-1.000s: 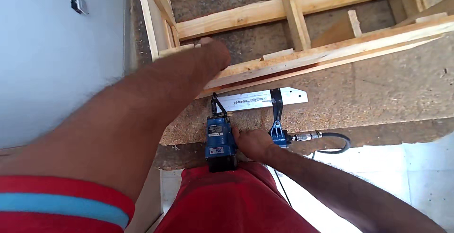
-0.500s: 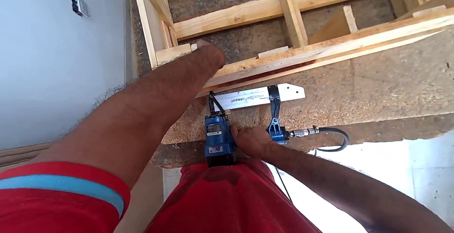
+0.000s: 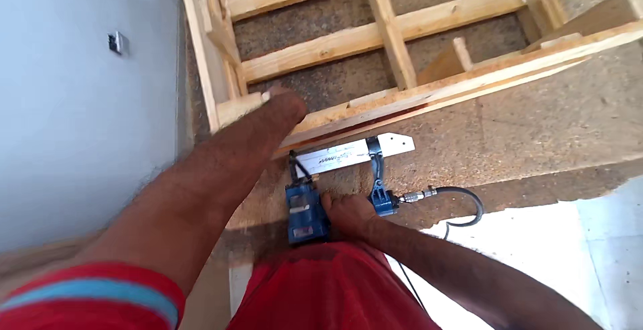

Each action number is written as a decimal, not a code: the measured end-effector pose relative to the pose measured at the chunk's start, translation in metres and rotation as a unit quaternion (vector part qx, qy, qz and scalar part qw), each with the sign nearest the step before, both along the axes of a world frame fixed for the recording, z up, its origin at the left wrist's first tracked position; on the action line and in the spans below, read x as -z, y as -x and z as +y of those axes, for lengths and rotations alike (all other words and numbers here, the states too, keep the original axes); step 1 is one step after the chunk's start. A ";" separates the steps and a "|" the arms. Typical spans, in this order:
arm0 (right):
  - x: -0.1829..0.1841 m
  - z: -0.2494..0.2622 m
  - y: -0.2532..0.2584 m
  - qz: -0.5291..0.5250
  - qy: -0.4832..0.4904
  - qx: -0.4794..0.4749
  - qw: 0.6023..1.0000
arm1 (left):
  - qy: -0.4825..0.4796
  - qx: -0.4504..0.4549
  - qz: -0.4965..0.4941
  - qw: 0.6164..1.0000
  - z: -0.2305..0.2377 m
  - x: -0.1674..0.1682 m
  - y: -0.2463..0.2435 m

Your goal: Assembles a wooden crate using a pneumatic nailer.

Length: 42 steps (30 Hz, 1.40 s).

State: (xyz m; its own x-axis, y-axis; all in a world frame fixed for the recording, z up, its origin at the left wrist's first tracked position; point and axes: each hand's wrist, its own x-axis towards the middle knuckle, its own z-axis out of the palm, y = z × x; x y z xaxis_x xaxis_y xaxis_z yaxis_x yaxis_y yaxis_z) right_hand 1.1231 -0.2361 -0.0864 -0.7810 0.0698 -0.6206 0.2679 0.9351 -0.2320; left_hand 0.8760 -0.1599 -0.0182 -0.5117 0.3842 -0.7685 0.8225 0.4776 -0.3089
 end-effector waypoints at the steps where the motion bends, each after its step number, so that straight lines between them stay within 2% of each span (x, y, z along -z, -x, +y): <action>1: -0.003 0.001 -0.002 0.004 0.025 0.020 0.999 | -0.015 -0.005 -0.004 1.000 -0.004 -0.002 0.001; 4: -0.002 0.004 -0.019 0.022 0.051 0.084 0.995 | -0.028 0.041 -0.023 0.998 -0.003 0.000 -0.001; 6: -0.005 0.011 -0.037 0.001 0.059 0.123 0.991 | -0.023 0.021 -0.031 0.999 -0.003 -0.005 -0.004; 8: -0.013 0.022 -0.068 -0.040 0.066 0.161 0.984 | -0.005 0.009 -0.019 1.000 -0.005 -0.009 -0.009; 12: -0.035 0.070 -0.142 -0.076 0.057 0.226 0.970 | 0.023 0.093 0.020 0.995 0.003 -0.002 -0.011; 13: -0.042 0.085 -0.161 -0.083 0.056 0.232 0.967 | -0.010 0.097 0.017 0.995 0.005 -0.005 -0.011; 15: -0.057 0.117 -0.197 -0.082 0.043 0.226 0.970 | -0.179 0.072 0.019 0.981 0.010 -0.010 -0.009; 16: -0.063 0.135 -0.213 -0.072 0.031 0.216 0.973 | -0.293 0.050 0.021 0.954 0.012 -0.013 -0.011; 18: -0.071 0.174 -0.242 -0.034 0.004 0.177 0.984 | -0.488 -0.035 -0.004 0.872 0.017 -0.032 -0.047; 20: -0.078 0.210 -0.265 0.011 -0.022 0.128 0.991 | -0.573 -0.155 -0.091 0.800 0.025 -0.042 -0.117; 21: -0.080 0.227 -0.272 0.036 -0.042 0.101 0.993 | -0.559 -0.224 -0.164 0.781 0.035 -0.038 -0.155; 23: -0.087 0.255 -0.280 0.064 -0.067 0.056 0.994 | -0.451 -0.349 -0.361 0.738 0.058 -0.008 -0.221; 24: -0.091 0.268 -0.282 0.078 -0.076 0.033 0.993 | -0.415 -0.376 -0.455 0.693 0.068 0.014 -0.246; 26: -0.097 0.289 -0.279 0.091 -0.073 0.000 0.993 | -0.435 -0.400 -0.571 0.570 0.086 0.046 -0.284; 28: -0.100 0.305 -0.271 0.076 -0.051 -0.018 0.996 | -0.469 -0.451 -0.610 0.453 0.104 0.048 -0.304; 29: -0.101 0.310 -0.267 0.063 -0.042 -0.020 0.997 | -0.482 -0.480 -0.604 0.416 0.110 0.045 -0.310; 30: -0.100 0.315 -0.264 0.056 -0.041 -0.021 0.997 | -0.490 -0.501 -0.595 0.394 0.115 0.043 -0.312; 33: -0.096 0.329 -0.256 0.053 -0.037 -0.030 0.997 | -0.510 -0.520 -0.579 0.365 0.124 0.043 -0.309; 42: -0.094 0.348 -0.242 0.055 -0.015 -0.074 0.996 | -0.527 -0.573 -0.525 0.342 0.129 0.041 -0.306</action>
State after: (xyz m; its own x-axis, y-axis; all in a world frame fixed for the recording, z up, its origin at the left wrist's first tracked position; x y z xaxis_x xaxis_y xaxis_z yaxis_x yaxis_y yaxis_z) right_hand 1.3654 0.1122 0.0076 -0.8477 -0.0339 -0.5294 0.1004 0.9697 -0.2228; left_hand 1.1818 -0.0306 -0.0595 -0.4443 0.7411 -0.5033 -0.7003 0.0631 0.7111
